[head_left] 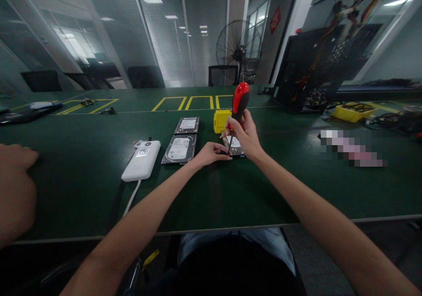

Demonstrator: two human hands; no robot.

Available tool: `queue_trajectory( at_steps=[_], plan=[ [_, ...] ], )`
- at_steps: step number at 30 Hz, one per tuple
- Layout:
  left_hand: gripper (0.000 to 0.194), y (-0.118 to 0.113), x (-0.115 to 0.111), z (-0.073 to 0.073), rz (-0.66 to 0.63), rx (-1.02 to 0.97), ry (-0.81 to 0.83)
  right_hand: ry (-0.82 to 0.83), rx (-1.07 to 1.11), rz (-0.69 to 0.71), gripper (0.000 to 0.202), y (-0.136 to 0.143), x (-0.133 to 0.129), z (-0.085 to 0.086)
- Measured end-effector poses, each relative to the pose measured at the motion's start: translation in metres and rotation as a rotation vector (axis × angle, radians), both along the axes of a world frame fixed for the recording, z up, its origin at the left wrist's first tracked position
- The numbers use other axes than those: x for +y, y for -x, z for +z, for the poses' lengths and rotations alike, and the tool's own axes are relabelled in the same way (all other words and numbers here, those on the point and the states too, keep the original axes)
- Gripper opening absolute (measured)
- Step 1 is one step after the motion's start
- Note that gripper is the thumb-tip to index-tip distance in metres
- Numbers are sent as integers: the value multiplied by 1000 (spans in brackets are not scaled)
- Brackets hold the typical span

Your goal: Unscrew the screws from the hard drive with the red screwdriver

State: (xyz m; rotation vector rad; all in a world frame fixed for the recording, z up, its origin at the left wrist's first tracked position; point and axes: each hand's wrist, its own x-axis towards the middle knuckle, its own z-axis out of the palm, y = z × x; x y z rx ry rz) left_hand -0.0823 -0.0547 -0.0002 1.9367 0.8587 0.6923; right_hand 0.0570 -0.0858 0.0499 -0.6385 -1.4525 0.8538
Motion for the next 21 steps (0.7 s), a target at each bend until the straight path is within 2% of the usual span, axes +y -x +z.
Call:
queue_trajectory(
  at_steps=[15,21],
  plan=[
    [29,1,5,-7,-34,-28,23,-4,3,-13,24,2,-4,2],
    [30,1,7,-9,-31,-5,-21,-29,50,16,26,3,1,-2]
  ],
)
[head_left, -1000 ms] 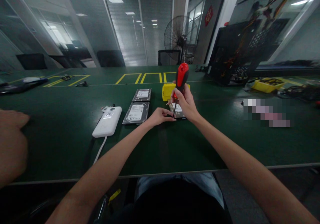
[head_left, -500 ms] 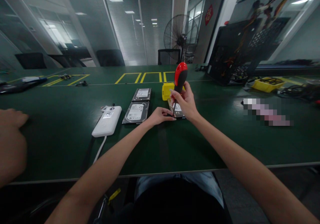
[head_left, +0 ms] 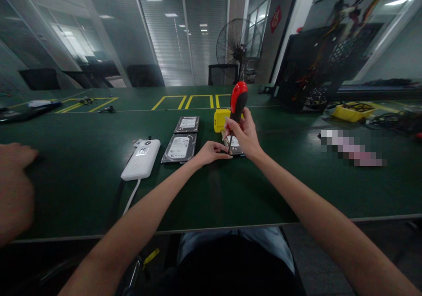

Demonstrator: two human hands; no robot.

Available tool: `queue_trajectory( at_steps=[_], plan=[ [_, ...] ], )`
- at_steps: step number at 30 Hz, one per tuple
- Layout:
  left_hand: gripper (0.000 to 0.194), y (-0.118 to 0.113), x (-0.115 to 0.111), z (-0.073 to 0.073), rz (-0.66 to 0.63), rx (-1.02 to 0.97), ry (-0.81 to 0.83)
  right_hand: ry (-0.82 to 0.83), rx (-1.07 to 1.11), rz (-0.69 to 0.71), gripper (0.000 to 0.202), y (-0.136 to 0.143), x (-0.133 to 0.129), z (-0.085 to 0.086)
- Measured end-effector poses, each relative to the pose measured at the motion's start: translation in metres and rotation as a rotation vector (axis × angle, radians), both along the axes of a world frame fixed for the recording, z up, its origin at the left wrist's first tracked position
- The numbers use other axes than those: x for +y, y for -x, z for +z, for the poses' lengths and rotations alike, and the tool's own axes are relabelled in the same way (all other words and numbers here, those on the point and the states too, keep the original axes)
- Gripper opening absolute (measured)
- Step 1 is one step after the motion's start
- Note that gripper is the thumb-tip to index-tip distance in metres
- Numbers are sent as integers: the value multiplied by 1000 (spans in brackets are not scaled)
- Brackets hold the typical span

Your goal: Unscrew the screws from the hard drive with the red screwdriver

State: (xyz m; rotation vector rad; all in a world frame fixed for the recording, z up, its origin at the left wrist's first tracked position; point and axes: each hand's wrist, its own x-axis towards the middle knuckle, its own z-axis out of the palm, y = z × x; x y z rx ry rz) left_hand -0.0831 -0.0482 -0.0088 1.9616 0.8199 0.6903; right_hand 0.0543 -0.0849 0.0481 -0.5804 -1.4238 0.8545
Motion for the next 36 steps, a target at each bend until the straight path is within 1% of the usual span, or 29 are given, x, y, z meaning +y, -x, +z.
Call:
queue_trajectory(
  at_steps=[3,9,13,20,25,32,36],
  plan=[
    [28,0,0,0,0,3,-3,-21,18,18,28,1,3,-2],
    [25,0,-3,5,-4,-2,21,3,5,9,32,2,5,0],
    [27,0,-5,7,15,-7,37,-9,-4,19,37,1,7,-2],
    [31,0,0,1,6,4,10,23,-142,59,31,0,0,3],
    [33,1,1,0,-11,3,-14,-8,-205,68,24,-1,0,3],
    [30,0,2,-3,7,2,-2,-38,-183,80,24,2,-2,4],
    [31,0,3,-4,-4,-17,-4,-32,-169,75,23,2,-3,6]
  ],
)
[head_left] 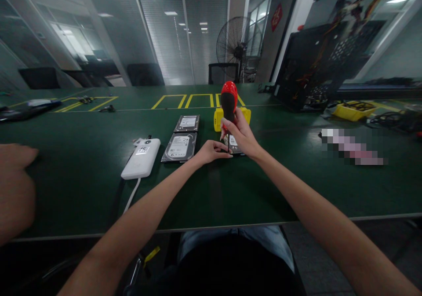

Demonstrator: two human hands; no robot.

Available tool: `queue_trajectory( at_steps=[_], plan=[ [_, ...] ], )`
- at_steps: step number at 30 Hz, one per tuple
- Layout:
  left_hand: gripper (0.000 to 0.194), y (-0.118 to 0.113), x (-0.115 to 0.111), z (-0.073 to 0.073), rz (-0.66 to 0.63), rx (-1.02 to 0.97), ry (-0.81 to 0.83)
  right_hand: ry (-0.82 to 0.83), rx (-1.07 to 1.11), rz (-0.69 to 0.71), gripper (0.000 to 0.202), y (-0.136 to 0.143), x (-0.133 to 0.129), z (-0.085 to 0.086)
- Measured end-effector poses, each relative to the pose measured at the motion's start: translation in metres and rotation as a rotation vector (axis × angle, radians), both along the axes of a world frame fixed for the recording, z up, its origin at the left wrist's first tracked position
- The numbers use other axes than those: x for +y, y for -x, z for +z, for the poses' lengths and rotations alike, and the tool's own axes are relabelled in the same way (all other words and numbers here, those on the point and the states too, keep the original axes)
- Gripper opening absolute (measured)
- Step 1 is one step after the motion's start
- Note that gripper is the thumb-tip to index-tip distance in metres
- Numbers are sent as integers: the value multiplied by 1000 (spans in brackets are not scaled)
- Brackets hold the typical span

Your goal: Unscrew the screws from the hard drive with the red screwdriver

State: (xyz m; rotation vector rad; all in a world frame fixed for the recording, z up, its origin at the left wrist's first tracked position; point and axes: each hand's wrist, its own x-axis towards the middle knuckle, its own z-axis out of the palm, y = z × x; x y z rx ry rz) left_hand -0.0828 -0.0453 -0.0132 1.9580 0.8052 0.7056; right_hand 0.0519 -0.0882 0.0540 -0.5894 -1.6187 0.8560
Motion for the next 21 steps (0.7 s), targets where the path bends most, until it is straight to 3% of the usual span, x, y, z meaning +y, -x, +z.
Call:
queue_trajectory(
  at_steps=[10,21],
  plan=[
    [32,1,1,0,-20,-1,2,-3,4,38,16,1,-2,0],
    [30,1,-2,4,-7,15,24,3,-16,2,23,0,1,-3]
  ],
)
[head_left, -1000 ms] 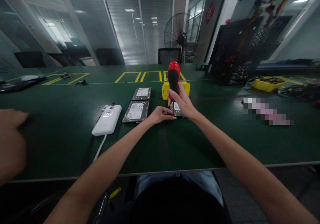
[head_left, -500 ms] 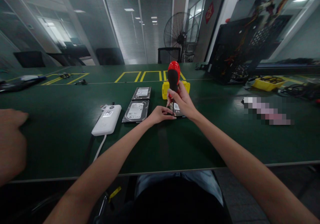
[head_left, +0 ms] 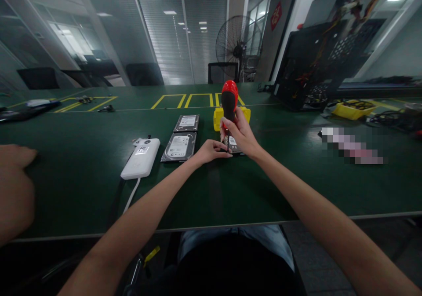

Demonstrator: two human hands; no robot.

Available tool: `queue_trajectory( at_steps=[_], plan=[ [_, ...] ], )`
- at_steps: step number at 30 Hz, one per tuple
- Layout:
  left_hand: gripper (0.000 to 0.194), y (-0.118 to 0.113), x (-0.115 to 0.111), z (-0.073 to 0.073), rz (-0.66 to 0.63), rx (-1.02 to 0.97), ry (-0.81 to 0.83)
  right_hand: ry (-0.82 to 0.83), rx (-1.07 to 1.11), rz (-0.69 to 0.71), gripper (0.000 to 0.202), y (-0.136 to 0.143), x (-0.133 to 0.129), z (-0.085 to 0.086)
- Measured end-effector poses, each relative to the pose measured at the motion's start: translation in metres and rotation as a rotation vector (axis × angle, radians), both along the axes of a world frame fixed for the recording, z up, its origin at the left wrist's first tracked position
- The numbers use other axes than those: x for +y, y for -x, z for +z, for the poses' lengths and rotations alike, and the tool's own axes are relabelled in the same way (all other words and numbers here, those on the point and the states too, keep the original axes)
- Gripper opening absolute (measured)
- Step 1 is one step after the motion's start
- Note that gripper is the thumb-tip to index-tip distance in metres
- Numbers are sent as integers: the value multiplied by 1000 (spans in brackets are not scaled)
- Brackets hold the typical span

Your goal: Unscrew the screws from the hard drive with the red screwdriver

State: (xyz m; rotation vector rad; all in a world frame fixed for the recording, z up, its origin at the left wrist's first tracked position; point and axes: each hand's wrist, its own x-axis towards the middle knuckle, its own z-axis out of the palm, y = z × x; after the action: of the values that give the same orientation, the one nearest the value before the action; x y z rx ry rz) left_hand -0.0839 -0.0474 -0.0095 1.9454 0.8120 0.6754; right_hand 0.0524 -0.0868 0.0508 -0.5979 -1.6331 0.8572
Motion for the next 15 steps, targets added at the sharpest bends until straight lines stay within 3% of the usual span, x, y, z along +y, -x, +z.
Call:
queue_trajectory(
  at_steps=[7,15],
  plan=[
    [27,2,0,7,18,14,25,8,38,14,21,0,-1,0],
    [31,2,2,3,38,17,20,3,12,5,21,0,-1,0]
  ],
)
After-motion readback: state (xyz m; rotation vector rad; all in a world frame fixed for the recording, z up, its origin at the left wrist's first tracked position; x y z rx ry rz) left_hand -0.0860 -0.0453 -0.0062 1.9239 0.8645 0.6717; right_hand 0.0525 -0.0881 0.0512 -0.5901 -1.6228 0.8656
